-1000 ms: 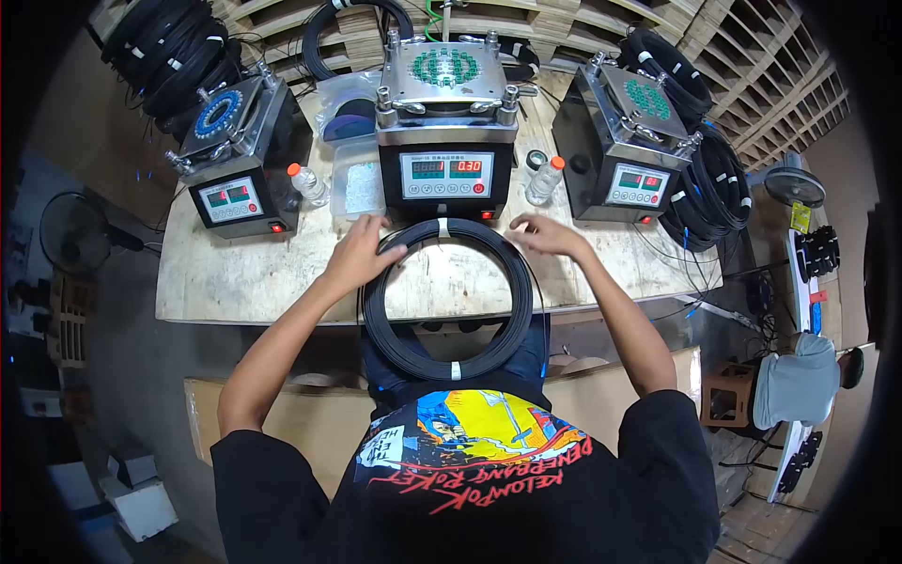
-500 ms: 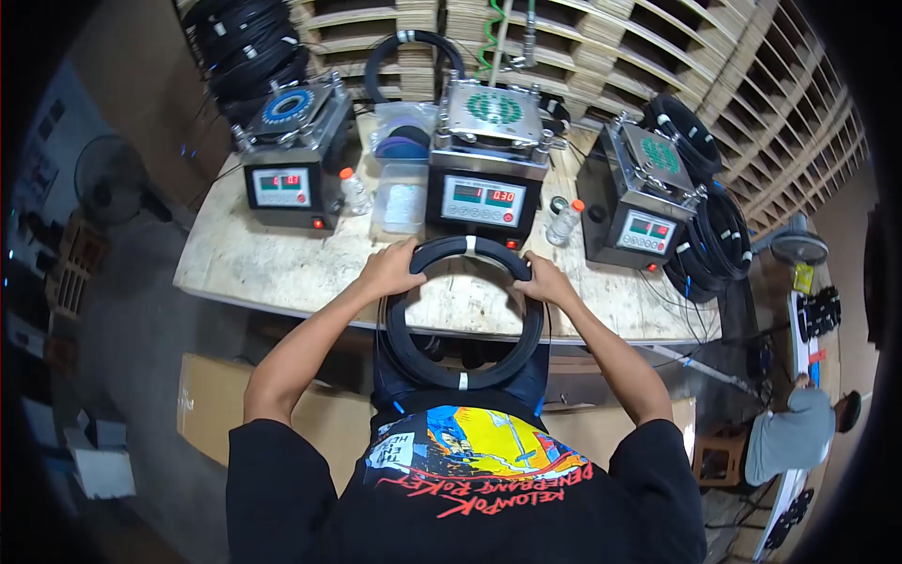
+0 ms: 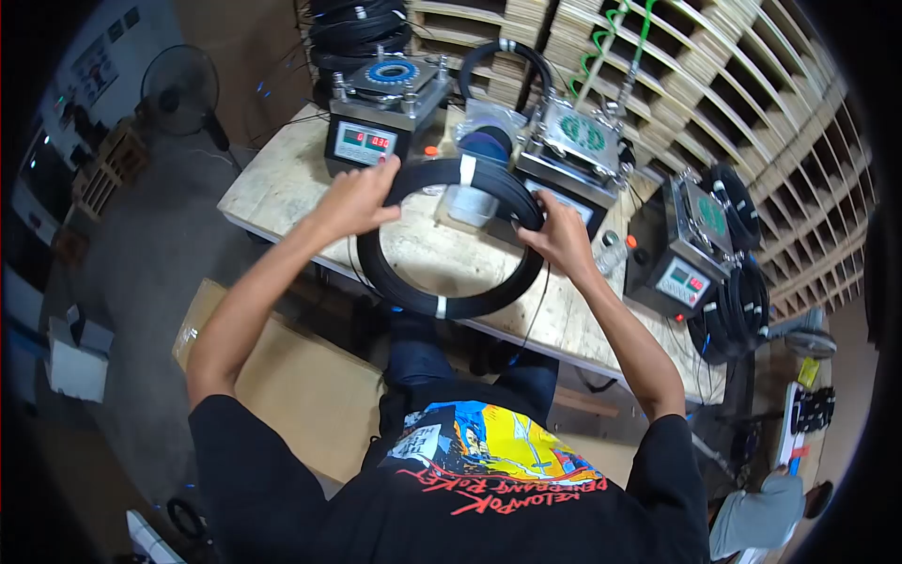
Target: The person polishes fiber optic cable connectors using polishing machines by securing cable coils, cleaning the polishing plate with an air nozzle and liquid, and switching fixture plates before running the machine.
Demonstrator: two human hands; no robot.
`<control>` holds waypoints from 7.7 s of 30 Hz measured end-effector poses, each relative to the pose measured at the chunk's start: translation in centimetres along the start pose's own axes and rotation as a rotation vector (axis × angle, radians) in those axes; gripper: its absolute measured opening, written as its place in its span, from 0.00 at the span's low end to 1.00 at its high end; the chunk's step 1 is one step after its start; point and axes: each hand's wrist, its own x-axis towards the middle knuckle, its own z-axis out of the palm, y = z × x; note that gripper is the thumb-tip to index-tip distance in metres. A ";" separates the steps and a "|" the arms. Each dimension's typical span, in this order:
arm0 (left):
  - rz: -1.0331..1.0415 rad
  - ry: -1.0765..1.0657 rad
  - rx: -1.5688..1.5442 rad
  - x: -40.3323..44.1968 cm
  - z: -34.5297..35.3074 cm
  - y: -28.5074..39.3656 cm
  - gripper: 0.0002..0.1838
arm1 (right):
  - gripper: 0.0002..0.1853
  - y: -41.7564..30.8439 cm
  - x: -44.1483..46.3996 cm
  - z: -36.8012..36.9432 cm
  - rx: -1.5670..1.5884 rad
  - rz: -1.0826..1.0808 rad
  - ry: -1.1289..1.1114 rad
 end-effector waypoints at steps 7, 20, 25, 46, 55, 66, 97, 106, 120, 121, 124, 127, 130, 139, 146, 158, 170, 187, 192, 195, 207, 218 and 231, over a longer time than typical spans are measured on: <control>-0.122 0.103 0.014 4.1 -10.1 -11.6 0.30 | 0.26 -7.1 16.4 3.0 0.100 -0.196 -0.041; 0.094 0.006 -0.259 18.4 -10.9 -29.2 0.37 | 0.22 -7.6 30.8 8.9 0.095 -0.012 -0.046; 0.047 -0.409 -0.518 21.4 -7.8 -33.6 0.33 | 0.29 -6.4 31.2 9.2 0.070 0.248 -0.247; 0.158 -0.223 -0.690 21.8 -4.4 -35.5 0.31 | 0.27 -6.6 25.8 14.8 0.234 0.407 0.202; -0.112 0.143 -0.694 14.2 0.9 -36.8 0.16 | 0.20 -4.3 20.7 17.8 0.310 0.541 0.309; -0.287 -0.278 -1.067 10.0 -3.2 -31.2 0.14 | 0.18 -13.9 15.2 16.3 1.096 0.578 0.054; -0.066 0.220 -0.880 13.4 -3.0 -34.9 0.15 | 0.14 -9.8 21.5 13.3 0.515 0.409 0.448; -0.800 0.255 -2.275 24.9 0.3 -37.0 0.08 | 0.06 -2.3 33.4 13.5 1.437 0.685 0.799; -0.436 -0.137 -1.555 32.1 -2.2 -32.4 0.24 | 0.15 -1.0 40.2 12.9 0.632 0.633 0.573; -0.408 -0.155 -1.509 32.3 -2.1 -32.1 0.20 | 0.15 -1.4 40.1 12.6 0.651 0.624 0.488; -0.333 -0.384 -1.323 33.0 -2.0 -31.6 0.08 | 0.14 -2.2 40.6 12.3 0.732 0.620 0.358; -0.301 -0.401 -1.277 32.3 -0.7 -31.4 0.11 | 0.13 -3.2 41.1 12.2 0.611 0.579 0.265; -0.312 -0.515 -1.359 32.1 -0.1 -32.6 0.09 | 0.16 -3.1 41.5 12.7 0.292 0.393 0.219; -0.369 -0.448 -1.322 32.5 -0.7 -32.9 0.08 | 0.11 -4.0 42.7 12.3 0.142 0.210 -0.095; 0.040 -0.126 -1.002 33.0 2.3 -32.8 0.18 | 0.13 -5.0 43.9 12.8 -0.022 0.007 -0.122; -0.012 0.017 -0.728 31.9 0.9 -31.6 0.13 | 0.08 -6.4 43.4 13.0 -0.379 0.049 -0.237; -0.021 -0.046 -0.644 32.1 -0.2 -30.8 0.12 | 0.07 -7.3 43.5 12.7 -0.425 0.034 -0.277; 0.099 -0.083 -0.572 32.0 -2.5 -30.9 0.10 | 0.11 -9.1 46.1 13.2 -0.621 0.018 -0.474; 0.183 -0.062 -0.543 31.9 -2.8 -30.8 0.09 | 0.11 -8.0 46.8 14.5 -0.623 0.019 -0.562; 0.261 0.012 -0.460 31.9 -2.6 -30.6 0.10 | 0.11 -6.9 46.0 14.8 -0.499 0.050 -0.518; 0.380 -0.323 -0.159 34.1 -5.0 -28.5 0.11 | 0.14 -6.0 41.5 14.1 0.031 0.233 -0.127; 0.465 -0.460 0.206 37.2 -4.5 -24.8 0.08 | 0.17 -7.3 41.2 12.7 0.030 0.261 -0.173; 0.453 -0.543 0.056 38.8 -1.3 -27.5 0.15 | 0.18 -3.1 39.9 12.4 0.457 0.378 -0.284</control>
